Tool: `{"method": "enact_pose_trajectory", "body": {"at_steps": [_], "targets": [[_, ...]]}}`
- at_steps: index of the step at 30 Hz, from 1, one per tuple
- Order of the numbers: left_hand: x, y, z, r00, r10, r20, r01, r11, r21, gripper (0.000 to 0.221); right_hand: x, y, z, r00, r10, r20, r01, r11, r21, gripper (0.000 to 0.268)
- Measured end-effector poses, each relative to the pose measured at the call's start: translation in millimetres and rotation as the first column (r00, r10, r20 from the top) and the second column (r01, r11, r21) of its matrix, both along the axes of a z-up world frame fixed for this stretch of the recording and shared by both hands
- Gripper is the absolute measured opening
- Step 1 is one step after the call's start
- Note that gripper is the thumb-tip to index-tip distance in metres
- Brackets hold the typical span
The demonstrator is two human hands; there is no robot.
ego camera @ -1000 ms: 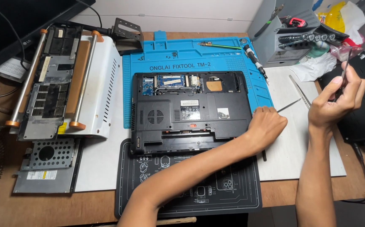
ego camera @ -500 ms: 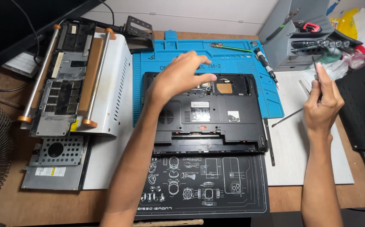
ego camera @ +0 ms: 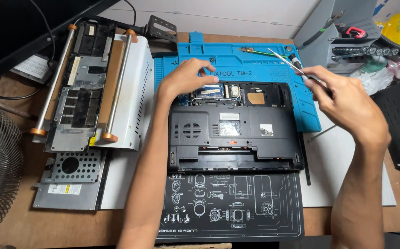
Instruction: Disassembling a laptop by removing the keyboard, flipping the device, and unscrewing the bottom casing to access internal components.
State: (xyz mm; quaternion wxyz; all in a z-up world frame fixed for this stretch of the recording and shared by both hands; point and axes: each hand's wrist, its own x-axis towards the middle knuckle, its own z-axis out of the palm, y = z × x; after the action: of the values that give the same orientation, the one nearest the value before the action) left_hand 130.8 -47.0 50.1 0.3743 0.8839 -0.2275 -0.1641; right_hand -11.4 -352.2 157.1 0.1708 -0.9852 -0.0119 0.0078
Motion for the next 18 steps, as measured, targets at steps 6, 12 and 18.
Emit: {"method": "enact_pose_trajectory", "body": {"at_steps": [6,12,18], "targets": [[8.4,16.8,-16.2,0.994,0.070,0.078,-0.061,0.991,-0.116,0.025,13.4,22.7,31.4,0.988,-0.116,-0.098,0.107,0.990,-0.089,0.033],[9.2,22.8,-40.9,0.975,0.191,0.117,-0.173,0.974,-0.147,0.038,26.9,23.4,25.7,0.973,-0.147,-0.176,0.144,0.989,-0.031,0.028],[14.1,18.7,-64.4,0.956,0.238,0.170,-0.206,0.961,-0.184,0.036,36.2,-3.2,6.0,0.997,-0.060,-0.041,0.061,0.998,0.017,0.027]]}}
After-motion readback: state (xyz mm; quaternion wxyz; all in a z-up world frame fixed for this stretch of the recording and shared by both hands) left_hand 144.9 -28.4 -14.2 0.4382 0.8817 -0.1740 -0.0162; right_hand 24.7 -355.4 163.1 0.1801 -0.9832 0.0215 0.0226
